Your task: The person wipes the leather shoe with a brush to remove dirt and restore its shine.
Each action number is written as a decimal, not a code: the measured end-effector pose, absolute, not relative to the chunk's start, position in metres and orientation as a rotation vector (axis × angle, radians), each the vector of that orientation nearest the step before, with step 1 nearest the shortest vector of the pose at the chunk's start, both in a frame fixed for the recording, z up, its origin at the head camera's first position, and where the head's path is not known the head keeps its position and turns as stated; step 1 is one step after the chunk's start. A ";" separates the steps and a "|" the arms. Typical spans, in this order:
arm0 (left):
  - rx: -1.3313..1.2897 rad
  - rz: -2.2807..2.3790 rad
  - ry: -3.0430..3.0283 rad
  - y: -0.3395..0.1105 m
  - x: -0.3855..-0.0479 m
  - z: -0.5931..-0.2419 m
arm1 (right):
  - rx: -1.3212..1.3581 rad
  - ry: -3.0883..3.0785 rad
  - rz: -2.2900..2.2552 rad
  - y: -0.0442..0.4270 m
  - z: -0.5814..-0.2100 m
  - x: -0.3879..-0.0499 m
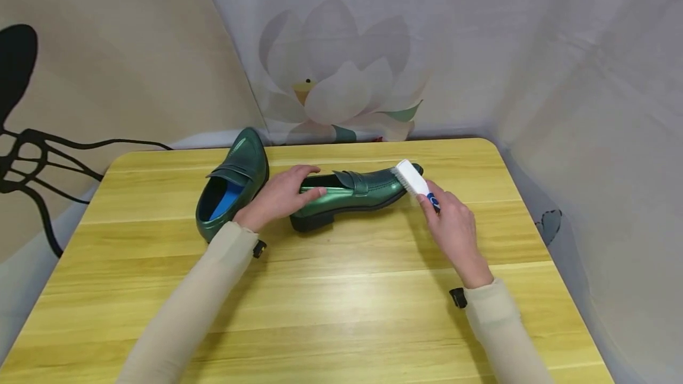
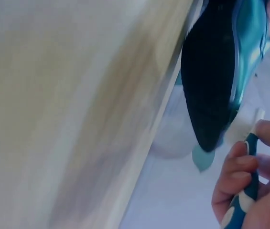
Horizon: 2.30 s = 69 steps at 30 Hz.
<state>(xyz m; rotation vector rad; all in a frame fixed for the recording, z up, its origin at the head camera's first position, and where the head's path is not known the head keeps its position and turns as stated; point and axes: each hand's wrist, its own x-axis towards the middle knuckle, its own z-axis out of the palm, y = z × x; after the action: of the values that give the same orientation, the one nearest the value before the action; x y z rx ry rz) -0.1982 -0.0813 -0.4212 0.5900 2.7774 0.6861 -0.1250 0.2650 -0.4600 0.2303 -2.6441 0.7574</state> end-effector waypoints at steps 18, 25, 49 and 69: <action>0.529 0.670 2.749 -0.086 -0.199 -0.421 | 0.324 -2.705 0.565 0.252 -0.449 -0.121; 0.517 0.648 2.744 -0.083 -0.197 -0.421 | 0.174 -2.733 0.530 0.280 -0.444 -0.136; 0.570 0.608 2.786 -0.076 -0.188 -0.423 | 0.172 -2.770 0.536 0.295 -0.446 -0.136; 0.664 0.601 2.942 -0.074 -0.169 -0.433 | 0.284 -2.802 0.619 0.278 -0.452 -0.119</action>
<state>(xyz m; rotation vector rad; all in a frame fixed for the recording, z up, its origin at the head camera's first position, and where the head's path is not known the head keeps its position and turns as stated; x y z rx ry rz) -0.1688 -0.0737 -0.4332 0.6638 2.9424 0.6009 -0.1188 0.2780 -0.4524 0.2843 -2.8018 0.6187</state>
